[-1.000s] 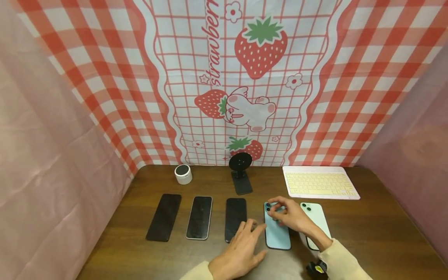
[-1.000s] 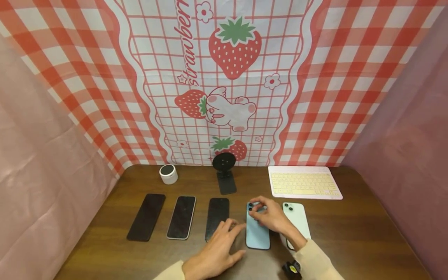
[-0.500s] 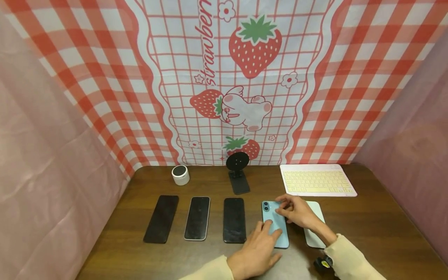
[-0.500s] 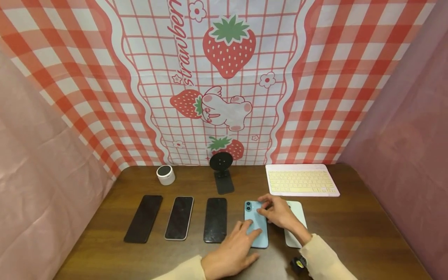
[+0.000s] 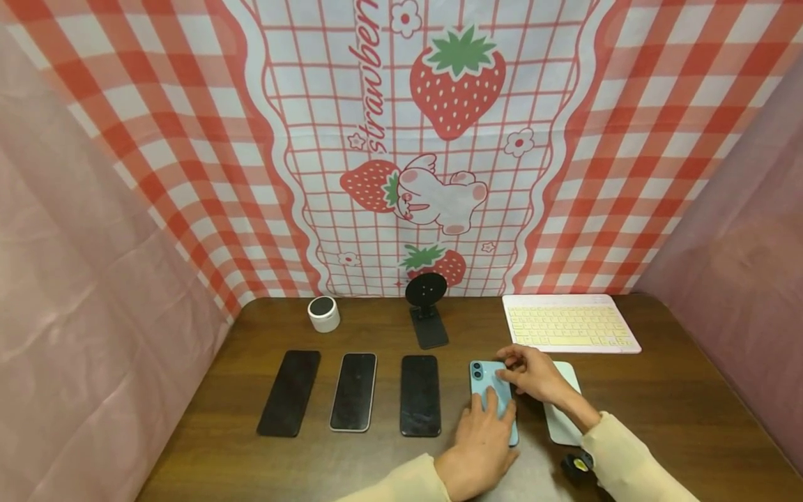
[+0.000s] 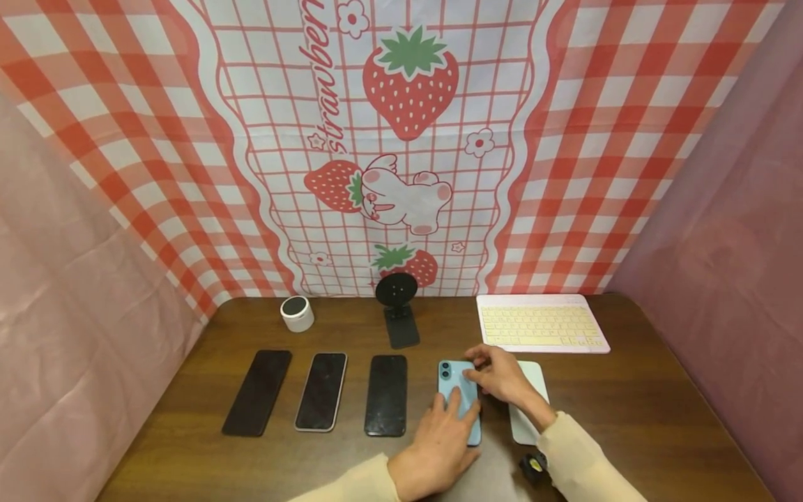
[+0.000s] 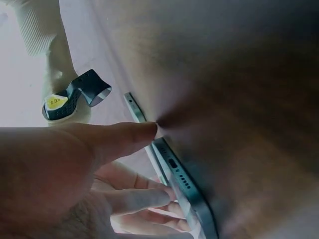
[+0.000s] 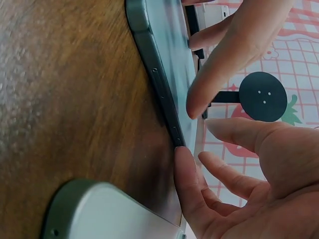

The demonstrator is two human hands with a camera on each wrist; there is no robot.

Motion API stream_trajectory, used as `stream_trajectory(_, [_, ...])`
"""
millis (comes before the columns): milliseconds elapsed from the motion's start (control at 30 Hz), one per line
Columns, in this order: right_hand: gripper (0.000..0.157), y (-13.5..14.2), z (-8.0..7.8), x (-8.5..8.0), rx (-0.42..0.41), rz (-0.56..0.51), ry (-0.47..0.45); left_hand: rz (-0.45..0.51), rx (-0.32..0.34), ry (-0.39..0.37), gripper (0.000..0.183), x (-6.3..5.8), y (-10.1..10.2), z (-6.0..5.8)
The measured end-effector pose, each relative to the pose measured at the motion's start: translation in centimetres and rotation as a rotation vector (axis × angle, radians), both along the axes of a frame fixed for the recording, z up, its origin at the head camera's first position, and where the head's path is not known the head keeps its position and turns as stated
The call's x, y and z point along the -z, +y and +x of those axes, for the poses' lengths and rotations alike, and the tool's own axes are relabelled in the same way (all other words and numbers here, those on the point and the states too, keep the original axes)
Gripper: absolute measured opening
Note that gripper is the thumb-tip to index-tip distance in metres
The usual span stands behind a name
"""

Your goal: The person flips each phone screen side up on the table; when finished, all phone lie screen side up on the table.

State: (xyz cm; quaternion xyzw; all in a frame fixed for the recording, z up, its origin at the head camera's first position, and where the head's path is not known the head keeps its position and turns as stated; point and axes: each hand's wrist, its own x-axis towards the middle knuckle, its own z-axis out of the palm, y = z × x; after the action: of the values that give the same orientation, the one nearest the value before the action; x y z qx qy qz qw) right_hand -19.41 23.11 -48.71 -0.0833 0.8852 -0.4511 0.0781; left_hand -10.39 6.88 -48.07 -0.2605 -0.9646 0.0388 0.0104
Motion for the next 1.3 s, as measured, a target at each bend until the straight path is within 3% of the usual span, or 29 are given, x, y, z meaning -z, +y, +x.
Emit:
stream_trajectory(167, [0.039,-0.1,0.0,0.2,-0.011,0.004,0.001,-0.057,-0.055,-0.007,0.068,0.2,0.7,0.1])
stream_trajectory(467, [0.038,-0.2,0.0,0.4,-0.017,0.010,0.018,-0.098,-0.074,-0.011,0.063,-0.1,1.3,0.1])
stream_trajectory(833, [0.037,-0.4,0.2,0.7,0.011,-0.008,0.003,-0.049,-0.143,0.077,0.067,0.4,1.6,0.4])
stream_trajectory(1300, [0.036,-0.6,-0.1,0.6,0.055,0.015,-0.003,-0.064,-0.131,0.080,0.064,0.3,1.7,-0.1])
